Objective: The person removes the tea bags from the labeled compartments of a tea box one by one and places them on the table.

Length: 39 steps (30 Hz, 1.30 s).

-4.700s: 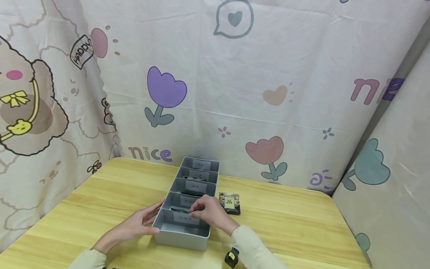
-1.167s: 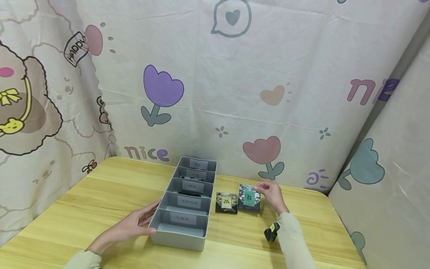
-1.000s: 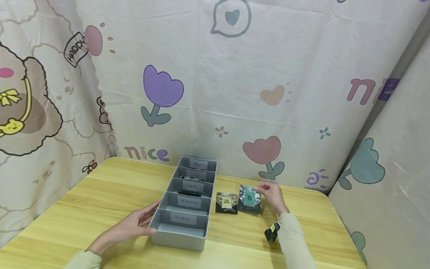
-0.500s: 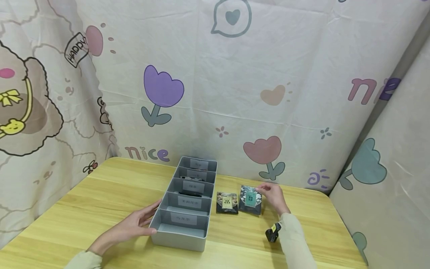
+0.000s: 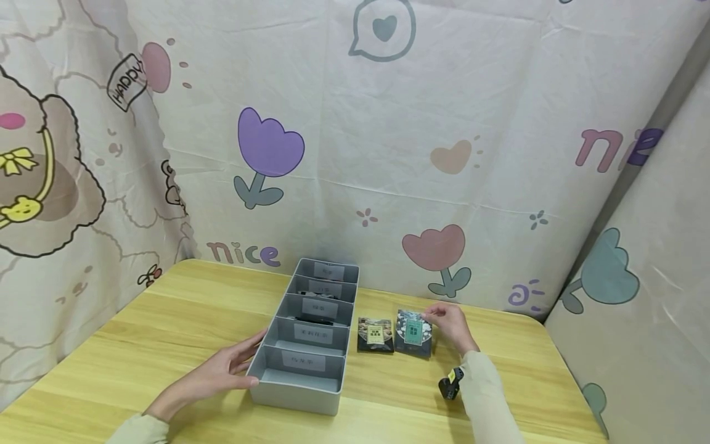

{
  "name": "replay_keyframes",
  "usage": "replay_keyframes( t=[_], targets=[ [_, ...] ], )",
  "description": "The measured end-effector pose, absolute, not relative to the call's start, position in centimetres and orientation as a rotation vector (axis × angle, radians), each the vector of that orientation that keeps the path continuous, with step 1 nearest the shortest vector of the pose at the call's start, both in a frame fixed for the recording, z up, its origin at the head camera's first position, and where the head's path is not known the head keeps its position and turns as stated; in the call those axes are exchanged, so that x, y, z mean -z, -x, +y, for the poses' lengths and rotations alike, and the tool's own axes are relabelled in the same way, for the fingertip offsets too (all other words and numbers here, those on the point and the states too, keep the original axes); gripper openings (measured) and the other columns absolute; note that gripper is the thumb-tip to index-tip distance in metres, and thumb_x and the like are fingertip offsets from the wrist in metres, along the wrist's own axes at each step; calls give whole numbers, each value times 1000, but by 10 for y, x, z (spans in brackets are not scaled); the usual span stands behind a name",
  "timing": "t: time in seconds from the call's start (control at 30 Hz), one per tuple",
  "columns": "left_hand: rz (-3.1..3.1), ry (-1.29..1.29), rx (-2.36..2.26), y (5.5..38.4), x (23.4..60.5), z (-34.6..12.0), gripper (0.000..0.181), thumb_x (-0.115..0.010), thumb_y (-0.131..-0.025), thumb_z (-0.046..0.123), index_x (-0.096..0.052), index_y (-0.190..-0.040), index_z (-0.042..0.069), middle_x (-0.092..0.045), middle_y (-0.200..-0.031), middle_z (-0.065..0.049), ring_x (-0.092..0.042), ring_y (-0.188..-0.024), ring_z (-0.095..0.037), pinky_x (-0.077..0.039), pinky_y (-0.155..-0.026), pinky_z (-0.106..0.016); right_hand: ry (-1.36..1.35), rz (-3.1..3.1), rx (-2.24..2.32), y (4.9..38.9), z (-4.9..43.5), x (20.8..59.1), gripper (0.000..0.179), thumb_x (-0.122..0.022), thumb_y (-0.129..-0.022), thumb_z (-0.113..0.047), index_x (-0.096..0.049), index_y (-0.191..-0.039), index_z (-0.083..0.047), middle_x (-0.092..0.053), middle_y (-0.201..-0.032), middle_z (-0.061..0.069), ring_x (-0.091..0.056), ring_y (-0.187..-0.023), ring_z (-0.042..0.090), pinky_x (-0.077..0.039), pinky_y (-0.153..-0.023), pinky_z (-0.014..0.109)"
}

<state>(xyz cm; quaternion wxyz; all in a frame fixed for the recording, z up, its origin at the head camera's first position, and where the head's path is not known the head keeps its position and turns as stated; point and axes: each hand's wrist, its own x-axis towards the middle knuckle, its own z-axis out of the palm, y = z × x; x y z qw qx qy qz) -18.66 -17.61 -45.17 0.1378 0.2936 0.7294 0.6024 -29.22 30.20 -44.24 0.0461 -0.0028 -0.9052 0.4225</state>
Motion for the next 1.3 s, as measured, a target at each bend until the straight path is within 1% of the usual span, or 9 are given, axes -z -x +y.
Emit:
replay_keyframes(
  t=[0.23, 0.5, 0.73, 0.93, 1.0, 1.1, 1.17, 1.2, 1.3],
  targets=[
    [2111, -854, -1745, 187, 452, -176, 85, -68, -89, 4, -10, -149, -11, -9, -152, -35, -17, -136, -51, -34, -102, -11, -11, -2785, -1255, 293, 302, 446, 10, -70, -88, -8, -69, -88, 2, -68, -85, 6, -53, -74, 17, -44, -62, 28],
    [2110, -848, -1741, 189, 452, -176, 85, -67, -90, 4, -9, -150, -10, -9, -152, -34, -17, -137, -50, -33, -103, -12, -2, -2807, -1196, 295, 302, 450, 9, -69, -89, -7, -68, -88, 2, -67, -85, 6, -57, -78, 19, -48, -65, 28],
    [2098, -843, -1740, 190, 451, -175, 85, -67, -90, 5, -8, -150, -10, -8, -153, -33, -16, -138, -49, -33, -103, -12, -22, -2812, -1159, 298, 301, 454, 7, -70, -88, -7, -68, -86, 0, -66, -82, 5, -55, -77, 19, -47, -66, 28],
    [2103, -837, -1740, 189, 451, -175, 85, -67, -90, 5, -9, -150, -10, -8, -153, -33, -16, -138, -49, -33, -103, -12, -28, -2827, -1159, 298, 301, 453, 10, -70, -89, -9, -68, -87, 1, -65, -83, 5, -55, -78, 21, -46, -65, 29],
    [2102, -833, -1739, 189, 451, -176, 85, -67, -90, 5, -9, -150, -10, -8, -153, -33, -16, -138, -49, -33, -103, -12, -38, -2831, -1161, 297, 301, 453, 12, -69, -89, -9, -68, -91, 2, -67, -88, 9, -57, -83, 24, -49, -69, 33],
    [2106, -830, -1739, 189, 452, -176, 85, -68, -90, 5, -9, -150, -10, -9, -153, -33, -16, -138, -49, -33, -102, -12, -76, -2838, -1154, 295, 302, 453, 24, -67, -91, -12, -67, -106, 7, -67, -105, 20, -59, -98, 35, -52, -83, 44],
    [2108, -826, -1738, 188, 452, -176, 85, -67, -90, 5, -9, -150, -10, -9, -153, -33, -16, -138, -49, -33, -102, -11, -103, -2844, -1140, 293, 302, 451, 34, -66, -93, -15, -63, -117, 8, -61, -119, 26, -55, -111, 42, -48, -93, 53],
    [2110, -826, -1738, 188, 452, -177, 85, -68, -90, 5, -9, -150, -10, -9, -153, -33, -16, -137, -50, -33, -102, -11, -114, -2848, -1128, 293, 302, 451, 37, -65, -93, -16, -61, -121, 8, -58, -124, 27, -51, -116, 44, -45, -96, 56],
    [2103, -827, -1741, 188, 452, -177, 85, -67, -90, 5, -9, -150, -10, -8, -153, -33, -16, -137, -50, -33, -102, -11, -138, -2851, -1104, 293, 301, 449, 42, -64, -94, -17, -58, -127, 8, -53, -131, 29, -45, -123, 46, -41, -100, 58]
  ],
)
